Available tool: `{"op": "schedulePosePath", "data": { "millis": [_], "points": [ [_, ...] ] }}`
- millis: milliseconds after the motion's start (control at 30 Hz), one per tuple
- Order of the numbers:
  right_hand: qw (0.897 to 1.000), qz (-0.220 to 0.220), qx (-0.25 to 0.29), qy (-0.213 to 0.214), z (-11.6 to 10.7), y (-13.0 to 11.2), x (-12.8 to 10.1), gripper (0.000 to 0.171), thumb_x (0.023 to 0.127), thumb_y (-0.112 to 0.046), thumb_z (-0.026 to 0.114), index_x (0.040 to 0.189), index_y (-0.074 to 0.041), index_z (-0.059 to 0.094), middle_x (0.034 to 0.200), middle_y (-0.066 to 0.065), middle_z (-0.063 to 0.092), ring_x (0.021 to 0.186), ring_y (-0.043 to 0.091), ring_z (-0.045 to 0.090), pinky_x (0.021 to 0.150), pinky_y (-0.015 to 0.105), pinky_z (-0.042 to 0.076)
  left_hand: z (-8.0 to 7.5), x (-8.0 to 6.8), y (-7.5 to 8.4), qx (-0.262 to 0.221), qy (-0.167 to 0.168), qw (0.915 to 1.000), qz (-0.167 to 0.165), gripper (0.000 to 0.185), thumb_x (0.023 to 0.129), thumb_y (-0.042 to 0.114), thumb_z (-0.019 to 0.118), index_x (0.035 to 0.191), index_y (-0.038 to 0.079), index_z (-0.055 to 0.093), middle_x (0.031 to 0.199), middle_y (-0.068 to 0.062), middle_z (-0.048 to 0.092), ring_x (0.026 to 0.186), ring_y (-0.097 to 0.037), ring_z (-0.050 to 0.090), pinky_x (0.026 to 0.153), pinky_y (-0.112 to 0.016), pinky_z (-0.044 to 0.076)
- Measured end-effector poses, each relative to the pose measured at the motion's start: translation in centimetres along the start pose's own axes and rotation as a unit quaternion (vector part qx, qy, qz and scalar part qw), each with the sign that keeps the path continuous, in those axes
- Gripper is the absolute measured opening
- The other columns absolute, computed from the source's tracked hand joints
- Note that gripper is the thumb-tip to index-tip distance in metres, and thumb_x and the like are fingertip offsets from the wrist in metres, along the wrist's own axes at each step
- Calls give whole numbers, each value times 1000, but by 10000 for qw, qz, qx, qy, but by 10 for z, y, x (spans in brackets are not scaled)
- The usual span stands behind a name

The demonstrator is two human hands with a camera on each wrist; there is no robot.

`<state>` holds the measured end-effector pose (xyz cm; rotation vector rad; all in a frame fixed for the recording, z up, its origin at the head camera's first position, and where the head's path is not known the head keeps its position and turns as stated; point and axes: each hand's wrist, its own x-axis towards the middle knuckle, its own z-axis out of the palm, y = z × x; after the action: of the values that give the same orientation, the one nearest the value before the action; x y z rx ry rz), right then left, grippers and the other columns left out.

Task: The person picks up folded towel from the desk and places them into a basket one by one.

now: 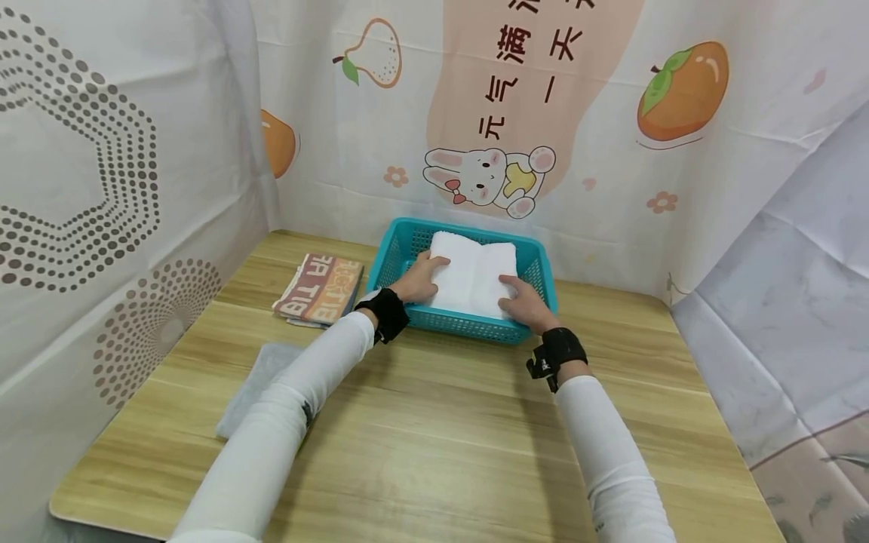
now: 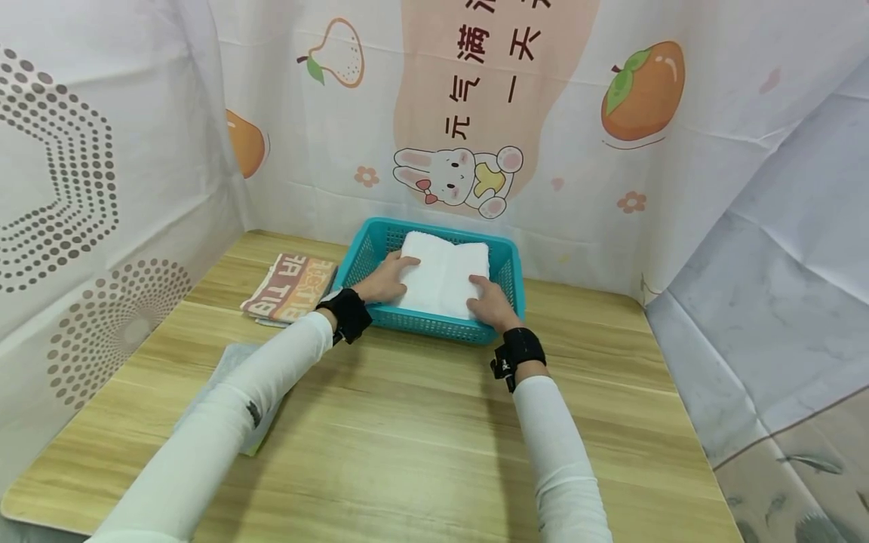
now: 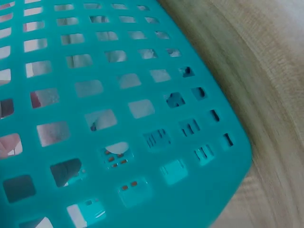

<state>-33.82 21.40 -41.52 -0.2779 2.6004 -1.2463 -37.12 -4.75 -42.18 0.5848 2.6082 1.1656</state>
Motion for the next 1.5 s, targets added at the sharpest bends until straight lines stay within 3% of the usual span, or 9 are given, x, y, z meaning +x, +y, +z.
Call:
{"op": "schedulePosePath", "data": {
  "millis": [67, 167, 333, 433, 600, 933, 1333, 1500],
  "points": [
    [10000, 44, -58, -11, 0, 0, -1, 58, 102, -6, 46, 156, -1, 26, 162, 23, 19, 134, 37, 31, 109, 51, 30, 0, 3, -4, 42, -43, 10000, 59, 63, 93, -10, 41, 153, 9, 36, 163, -25, 0, 153, -34, 4, 98, -35, 34],
    [9998, 88, -193, -71, 1, -1, -3, 57, 103, -9, 44, 156, -1, 25, 161, 24, 20, 127, 38, 36, 103, 48, 33, 1, 3, -6, 148, -236, 9996, -104, 63, 93, -8, 41, 153, 9, 36, 164, -25, 0, 153, -33, 1, 95, -38, 33],
    [9987, 127, -440, -206, 3, -4, -6, 57, 103, -11, 42, 156, 1, 24, 161, 26, 20, 144, 41, 25, 115, 54, 25, 2, -3, -2, 433, -500, 9972, -359, 63, 96, -7, 41, 155, 10, 32, 165, -21, -3, 153, -31, -4, 96, -39, 31],
    [9982, 179, -526, -236, 4, -6, -7, 58, 102, -9, 42, 156, 2, 23, 161, 26, 20, 149, 40, 17, 117, 56, 20, 3, -6, 0, 568, -536, 9962, -395, 62, 97, -5, 41, 156, 11, 31, 165, -21, -4, 153, -31, -3, 94, -38, 31],
    [9977, 269, -574, -258, 4, -8, -10, 59, 101, -7, 41, 156, 2, 23, 161, 25, 19, 149, 39, 17, 118, 56, 19, 3, -9, 3, 553, -621, 9955, -451, 62, 97, -4, 42, 156, 12, 31, 164, -22, -6, 153, -34, 1, 87, -37, 32],
    [9973, 256, -622, -286, 4, -11, -15, 60, 100, -6, 40, 156, 3, 22, 161, 26, 19, 149, 40, 17, 118, 55, 20, 2, -11, 5, 684, -640, 9949, -365, 62, 98, -4, 42, 156, 11, 31, 165, -22, -3, 153, -32, -2, 100, -36, 31],
    [9969, 396, -612, -301, 7, -9, -19, 60, 100, -6, 39, 157, 1, 21, 161, 25, 19, 147, 37, 22, 117, 54, 21, 4, -17, 6, 528, -757, 9946, -465, 63, 98, -4, 41, 157, 12, 29, 165, -21, -7, 153, -32, -2, 91, -38, 30],
    [9958, 428, -742, -336, 7, -9, -21, 59, 100, -7, 38, 157, 1, 21, 161, 25, 19, 149, 39, 17, 118, 54, 19, 5, -20, 8, 586, -821, 9938, -459, 62, 98, -3, 41, 157, 13, 28, 165, -22, -8, 153, -33, -2, 92, -38, 30]
  ]
}}
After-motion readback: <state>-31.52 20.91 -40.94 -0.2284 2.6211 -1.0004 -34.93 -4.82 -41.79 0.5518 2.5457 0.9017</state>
